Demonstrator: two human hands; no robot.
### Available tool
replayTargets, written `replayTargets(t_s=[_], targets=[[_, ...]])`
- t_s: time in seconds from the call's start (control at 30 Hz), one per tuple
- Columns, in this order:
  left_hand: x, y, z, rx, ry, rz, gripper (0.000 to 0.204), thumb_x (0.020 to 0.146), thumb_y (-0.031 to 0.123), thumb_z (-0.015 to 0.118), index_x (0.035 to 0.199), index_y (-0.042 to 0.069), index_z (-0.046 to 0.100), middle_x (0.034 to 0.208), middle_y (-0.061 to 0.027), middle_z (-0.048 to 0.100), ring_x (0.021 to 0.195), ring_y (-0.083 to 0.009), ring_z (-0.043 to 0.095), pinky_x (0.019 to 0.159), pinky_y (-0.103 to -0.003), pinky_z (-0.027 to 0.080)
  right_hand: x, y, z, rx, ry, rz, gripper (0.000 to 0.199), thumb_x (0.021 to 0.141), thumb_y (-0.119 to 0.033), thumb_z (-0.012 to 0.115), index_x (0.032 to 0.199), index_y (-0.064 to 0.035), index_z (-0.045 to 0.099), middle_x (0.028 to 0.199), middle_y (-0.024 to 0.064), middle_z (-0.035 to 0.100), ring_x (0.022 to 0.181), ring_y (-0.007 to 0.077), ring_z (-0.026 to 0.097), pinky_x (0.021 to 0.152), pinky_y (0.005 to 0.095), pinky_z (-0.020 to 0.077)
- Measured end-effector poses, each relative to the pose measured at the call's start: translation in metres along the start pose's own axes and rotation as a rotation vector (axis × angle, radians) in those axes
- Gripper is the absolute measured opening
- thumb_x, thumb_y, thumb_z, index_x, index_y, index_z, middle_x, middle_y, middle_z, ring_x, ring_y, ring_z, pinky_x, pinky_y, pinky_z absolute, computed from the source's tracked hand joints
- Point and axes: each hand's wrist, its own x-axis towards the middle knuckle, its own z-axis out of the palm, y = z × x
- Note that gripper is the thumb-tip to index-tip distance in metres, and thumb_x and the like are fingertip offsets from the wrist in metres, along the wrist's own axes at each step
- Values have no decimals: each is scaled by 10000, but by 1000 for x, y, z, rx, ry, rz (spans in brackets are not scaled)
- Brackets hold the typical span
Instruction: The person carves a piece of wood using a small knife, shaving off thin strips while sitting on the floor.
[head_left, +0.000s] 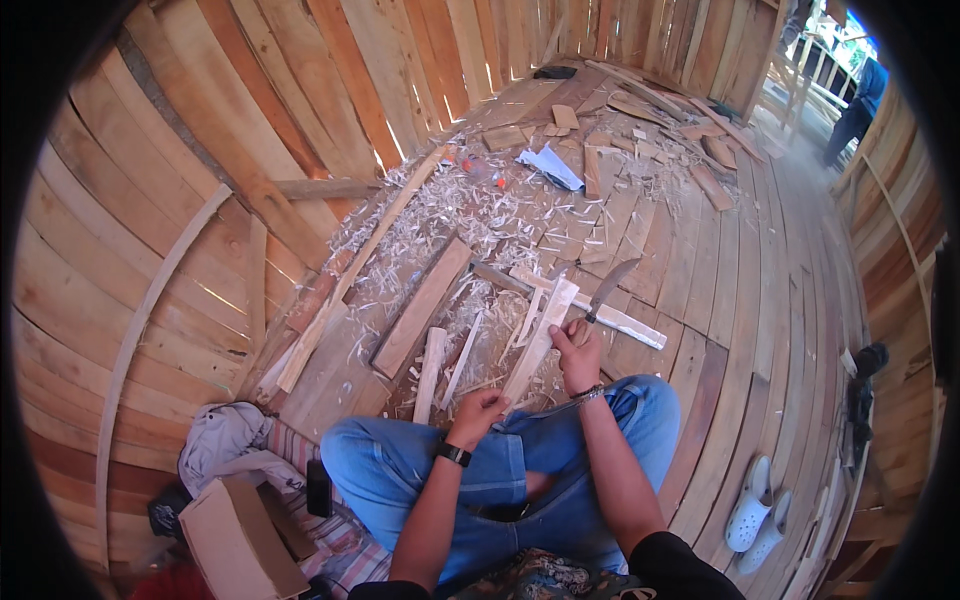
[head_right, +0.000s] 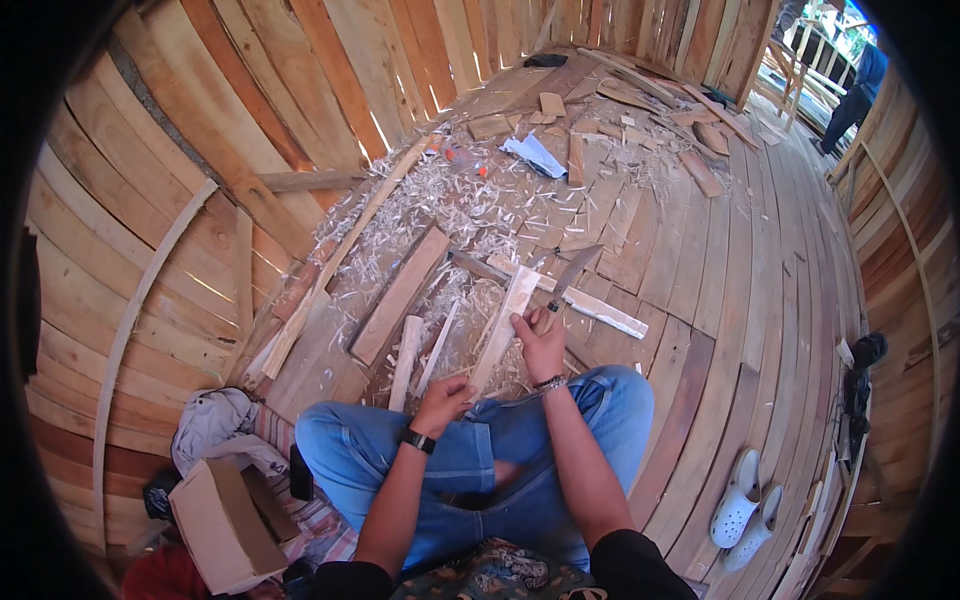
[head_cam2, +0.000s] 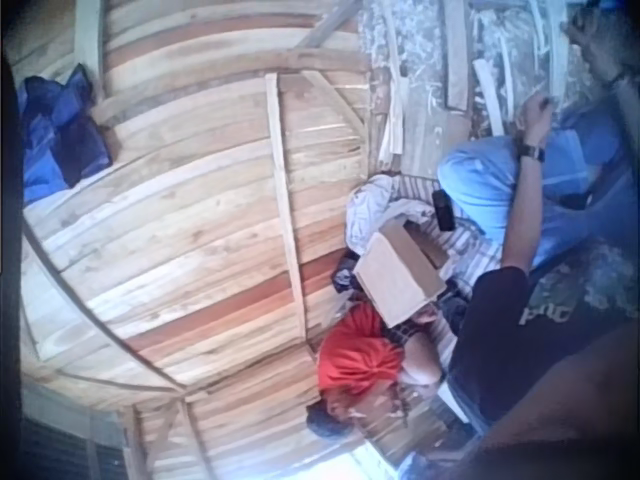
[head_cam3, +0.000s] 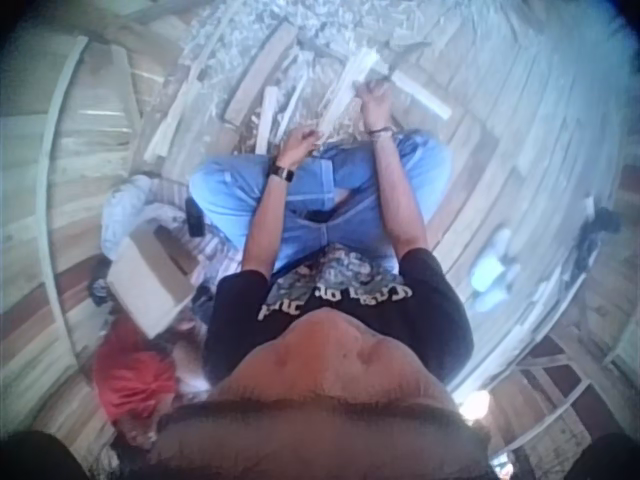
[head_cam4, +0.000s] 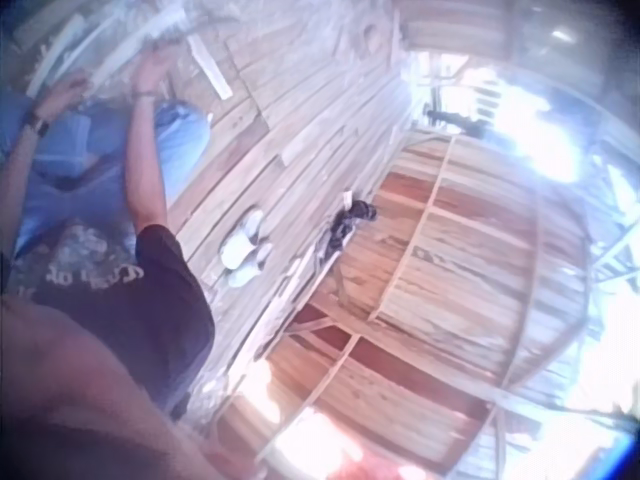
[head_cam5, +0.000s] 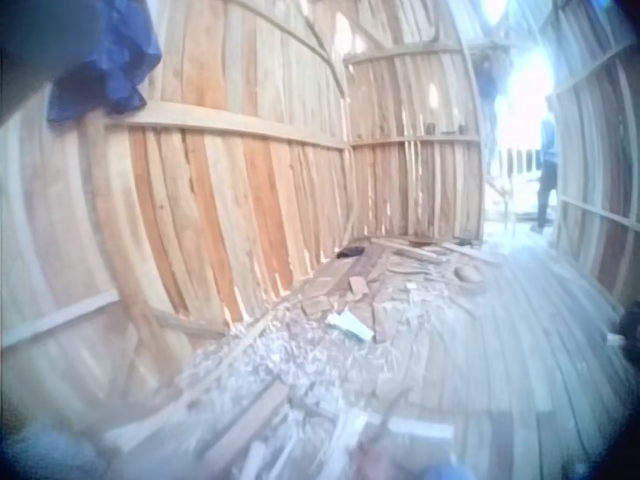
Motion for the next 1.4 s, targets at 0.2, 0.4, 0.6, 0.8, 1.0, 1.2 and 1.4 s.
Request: replayTargets(t_s=[0.2,0.4,0.6,0.8,1.0,1.2,1.4], targets=[[-8,11,-3,-272,11,75,240,910,88,629,1111,-44,613,1003,-106,663,874,-164,641,776,-286,535,4,-16,-5,196,183,73,332,791,-38,752,803,-99,426,781,23,535,621,113,534,536,267,488],[-14,20,-5,-491,28,169,263,908,58,618,1153,-36,593,1032,-106,655,870,-161,637,786,-291,527,5,-13,-4,255,244,135,334,808,-71,742,793,-125,413,774,5,525,642,117,560,530,273,507],[-25,41,6,-344,80,497,329,880,-9,630,1202,-40,568,1032,-88,653,912,-146,636,813,-282,522,2,12,-6,150,227,262,253,810,-59,732,836,-83,482,818,34,580,683,145,616,521,263,542],[-25,46,13,-122,438,795,405,805,-83,684,1192,-52,569,1025,-89,657,946,-137,631,822,-264,513,-24,56,6,220,39,607,183,840,-84,710,928,-15,565,836,104,645,683,191,663,556,267,585],[-25,40,-10,191,748,860,295,792,0,734,1058,-45,613,899,-70,674,864,-147,649,759,-265,524,-53,38,31,-223,-432,782,312,857,-268,723,940,-8,572,773,95,651,543,167,620,489,257,533],[-24,49,-5,-77,731,737,266,801,19,738,1031,-39,617,888,-83,683,809,-128,650,729,-258,524,-68,55,26,-386,-596,200,307,823,-190,755,784,-53,483,802,80,659,760,142,648,682,282,549],[-21,46,-1,-156,730,634,263,823,23,726,1053,-46,618,930,-75,671,826,-109,634,729,-239,515,-76,46,35,-32,-625,197,326,790,56,712,817,-61,408,953,113,670,900,155,643,758,302,535]])
